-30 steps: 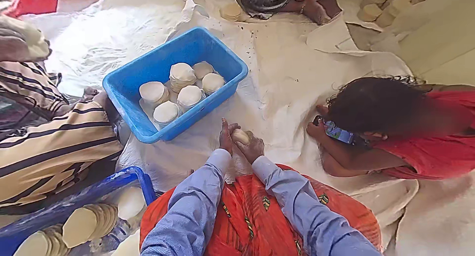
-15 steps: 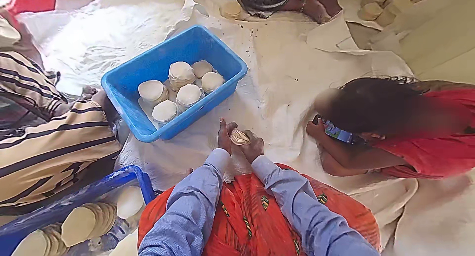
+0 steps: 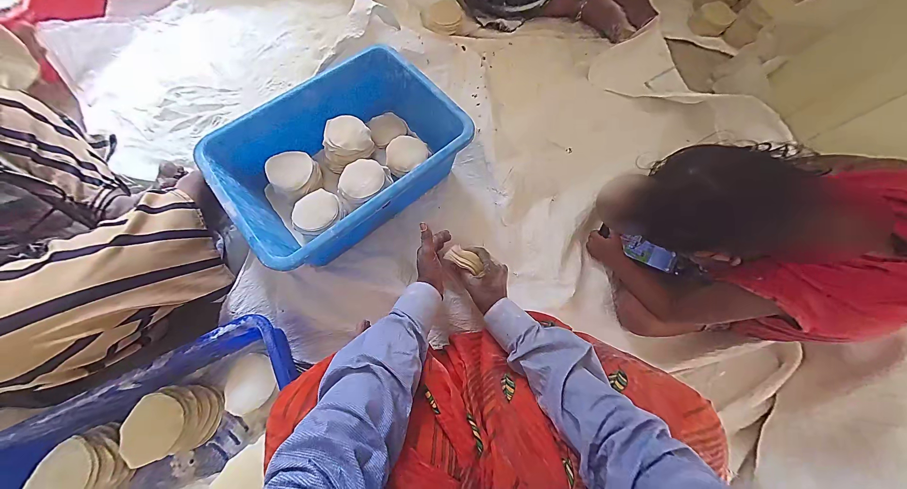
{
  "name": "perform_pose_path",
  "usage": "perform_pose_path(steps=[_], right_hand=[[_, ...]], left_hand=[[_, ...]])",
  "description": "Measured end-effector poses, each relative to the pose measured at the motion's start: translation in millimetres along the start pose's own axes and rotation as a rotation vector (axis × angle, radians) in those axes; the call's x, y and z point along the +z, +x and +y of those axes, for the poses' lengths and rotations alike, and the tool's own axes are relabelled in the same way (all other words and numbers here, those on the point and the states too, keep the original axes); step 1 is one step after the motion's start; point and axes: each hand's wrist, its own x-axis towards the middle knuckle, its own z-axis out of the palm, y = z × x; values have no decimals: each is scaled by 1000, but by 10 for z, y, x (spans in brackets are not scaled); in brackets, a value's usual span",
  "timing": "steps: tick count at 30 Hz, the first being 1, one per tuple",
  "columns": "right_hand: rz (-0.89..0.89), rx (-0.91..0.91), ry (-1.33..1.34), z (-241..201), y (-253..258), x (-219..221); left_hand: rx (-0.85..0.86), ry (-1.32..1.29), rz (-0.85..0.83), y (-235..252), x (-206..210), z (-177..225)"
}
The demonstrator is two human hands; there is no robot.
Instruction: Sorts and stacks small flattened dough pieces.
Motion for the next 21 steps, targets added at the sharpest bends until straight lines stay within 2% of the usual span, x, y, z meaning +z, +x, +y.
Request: perform_pose_path(steps=[2, 4, 5, 8, 11, 12, 15, 18, 19, 21], right_hand=[[3, 9, 15, -15, -52, 10], [-124, 106, -67, -54, 13, -33], [-116, 93, -67, -49, 40, -35], [55, -41, 21, 28, -47, 48], [-113, 82, -84, -30, 25, 7], [-112, 74, -85, -37, 46, -7], [32, -9, 38, -14, -36, 27], [-132, 102, -79, -56, 13, -21], [-133, 92, -81, -65, 34, -36], [-26, 16, 1, -37, -21, -11]], left_hand=[[-18, 5, 0, -13, -21, -14], [4, 18, -21, -4, 23, -9], [12, 13, -19, 6, 34, 12], [-5, -69, 42, 32, 17, 2], [-20, -81, 26, 23, 56, 2], [-14, -66, 12, 14, 49, 7], [-8, -75, 38, 40, -10, -3], [-4, -47, -20, 24, 27, -21], [-8, -22, -50, 15, 11, -17], [-13, -66, 6, 50, -14, -22]])
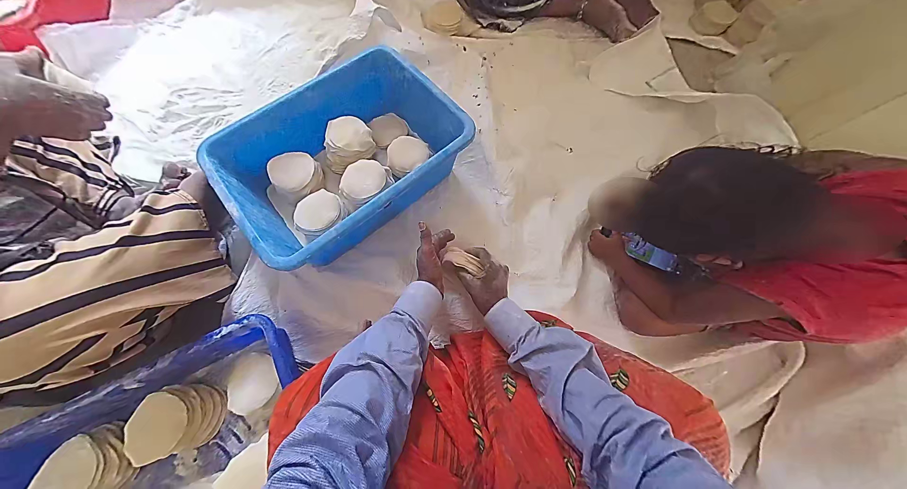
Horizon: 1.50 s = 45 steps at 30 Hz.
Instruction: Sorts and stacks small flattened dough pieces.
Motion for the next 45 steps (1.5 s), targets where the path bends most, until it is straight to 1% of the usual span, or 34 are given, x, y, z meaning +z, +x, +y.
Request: perform_pose_path(steps=[1, 4, 5, 7, 8, 11, 12, 14, 15, 18, 19, 21, 22, 25, 26, 28, 29, 31, 32, 35, 36, 38, 39, 40, 42, 44, 45], right_hand=[[32, -17, 24, 20, -21, 24], [-105, 98, -56, -7, 44, 0], [-95, 89, -59, -22, 58, -19], [12, 11, 16, -13, -18, -12], [35, 4, 39, -9, -37, -5], [-75, 86, -43, 16, 45, -6], [-64, 81, -48, 9, 61, -16], [35, 7, 16, 22, -14, 5], [56, -10, 23, 36, -31, 26], [-99, 75, -74, 28, 39, 4], [-86, 46, -65, 35, 43, 5], [57, -80, 31, 76, -27, 51], [95, -89, 53, 74, -36, 64], [-67, 64, -15, 9, 39, -24], [-58, 45, 0, 6, 44, -33], [63, -62, 77, 68, -24, 33], [78, -70, 81, 84, -44, 57], [-25, 18, 19, 73, -6, 36], [-39, 30, 11, 68, 21, 21], [107, -75, 85, 116, -28, 74], [95, -60, 66, 120, -36, 75], [-64, 35, -41, 74, 9, 20], [-97, 48, -67, 46, 45, -3], [-81, 35, -50, 19, 58, -22], [-1, 41, 104, -84, 42, -104], [47, 83, 344, -237, 74, -240], [48, 112, 485, -297, 130, -303]], left_hand=[[-11, -18, 23, 20, -5, -5], [-8, 16, -12, -12, 38, 5], [4, 36, -23, -24, 33, 18], [17, 20, 25, -35, 12, 38], [7, 35, 25, -47, 7, 43], [12, 94, -12, -69, 59, 11], [22, 117, -27, -81, 46, 14], [34, 125, -34, -97, -21, 2], [25, 124, -42, -92, -37, -9], [-8, 125, -47, -95, 51, 6], [-4, 114, -30, -91, 70, 39], [0, 80, 8, -64, 48, 67], [-3, 68, 13, -46, 42, 57], [13, 62, -12, -59, 90, 27], [19, 94, -32, -84, 67, 43], [35, 118, -48, -109, 1, 39], [37, 125, -56, -105, -9, 23], [44, 132, -67, -96, 42, 2], [46, 133, -73, -101, 65, 13], [54, 124, -77, -109, 16, 35], [50, 109, -70, -106, 32, 40], [83, 94, -49, -74, 90, 58], [120, 127, -45, -49, 70, 88], [157, 159, -27, -15, 11, 124], [161, 158, 22, 35, -146, 176], [70, 65, -8, 49, -217, 195], [8, -43, -44, 83, -210, 170]])
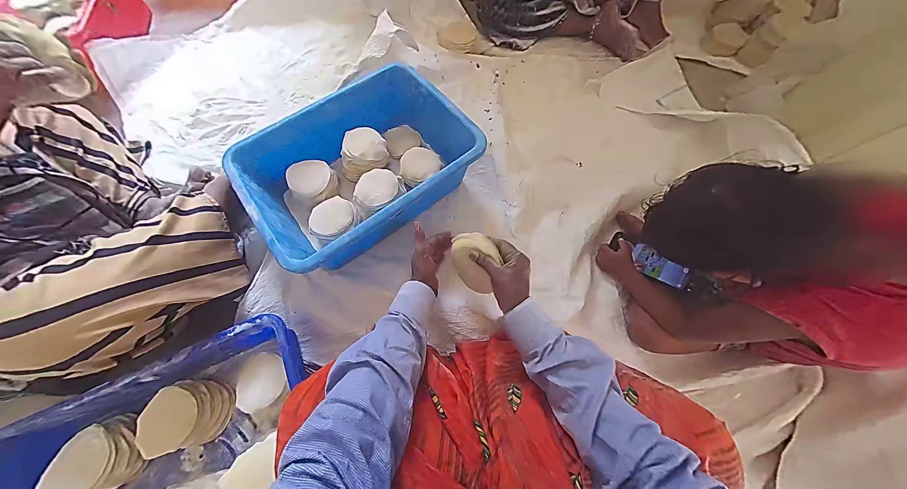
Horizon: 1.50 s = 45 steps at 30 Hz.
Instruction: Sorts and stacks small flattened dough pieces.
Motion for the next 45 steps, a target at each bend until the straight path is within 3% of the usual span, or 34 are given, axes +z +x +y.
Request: perform_pose_path(steps=[3, 6, 10, 14, 20, 22, 24, 27, 30, 32, 36, 40, 42, 45], right_hand=[[5, 176, 392, -122, 159, -40], [45, 336, 500, 11, 254, -55], [44, 317, 247, 146, 236, -56], [4, 257, -94, 75, 245, -54], [-196, 170, -289, -97, 238, -141], [-171, 193, -345, -88, 317, -331], [-73, 320, -225, 1, 452, -566], [-44, 526, 197, 165, 549, -763], [-149, 716, 685, 235, 430, -568], [-109, 758, 754, 217, 349, -392], [-207, 712, 701, 269, 314, -315], [-328, 619, 581, 300, 319, -407], [-340, 583, 542, 261, 308, -429], [-297, 460, 179, 192, 317, -372]], left_hand=[[-204, -392, -126, -28, 120, -84], [-287, -512, -124, -173, 254, -19], [-254, -409, -29, -217, 315, -48], [-150, -231, -35, -258, 379, -36], [-37, -37, 16, -249, 443, -94], [-51, -24, 23, -235, 402, -39], [-100, -57, 2, -259, 390, 94], [-198, -169, -78, -322, 443, 262], [-246, -149, -152, -359, 487, 198], [-274, -55, -160, -332, 467, 103], [-257, 151, -134, -288, 428, 3], [-52, 362, -163, -172, 432, -79], [0, 546, -94, -147, 391, -14], [-37, 670, 64, -64, 255, 23]])
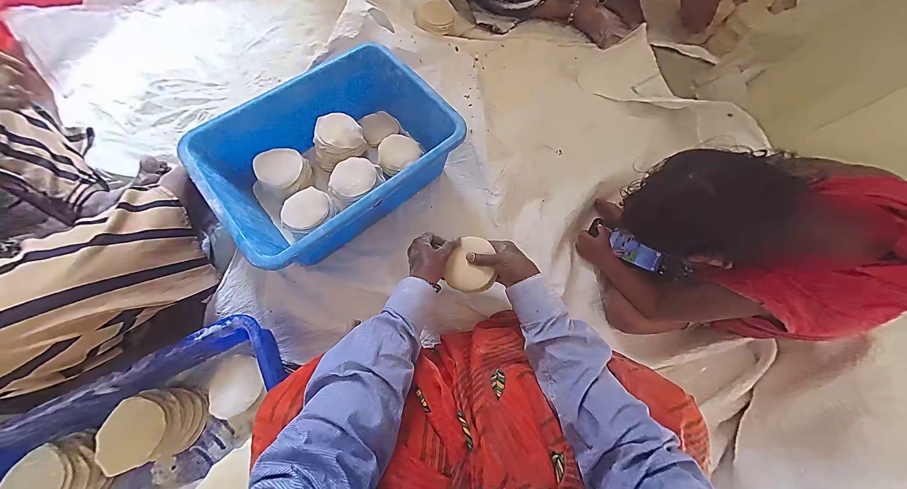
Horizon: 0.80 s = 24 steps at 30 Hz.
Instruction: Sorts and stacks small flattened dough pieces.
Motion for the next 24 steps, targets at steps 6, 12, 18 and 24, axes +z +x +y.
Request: perform_pose_path(steps=[6, 12, 18, 24], right_hand=[[238, -410, -671, 130, -59, 278], [380, -488, -604, 414, 34, 478], [411, -519, -619, 545, -1, 585], [433, -526, -623, 494, -50, 591]], left_hand=[[-146, -601, 118, 144, -50, -128], [-52, -719, 15, 135, -5, -166], [-43, -668, -12, 70, 49, -143], [-19, -667, 0, 115, 58, -190]])
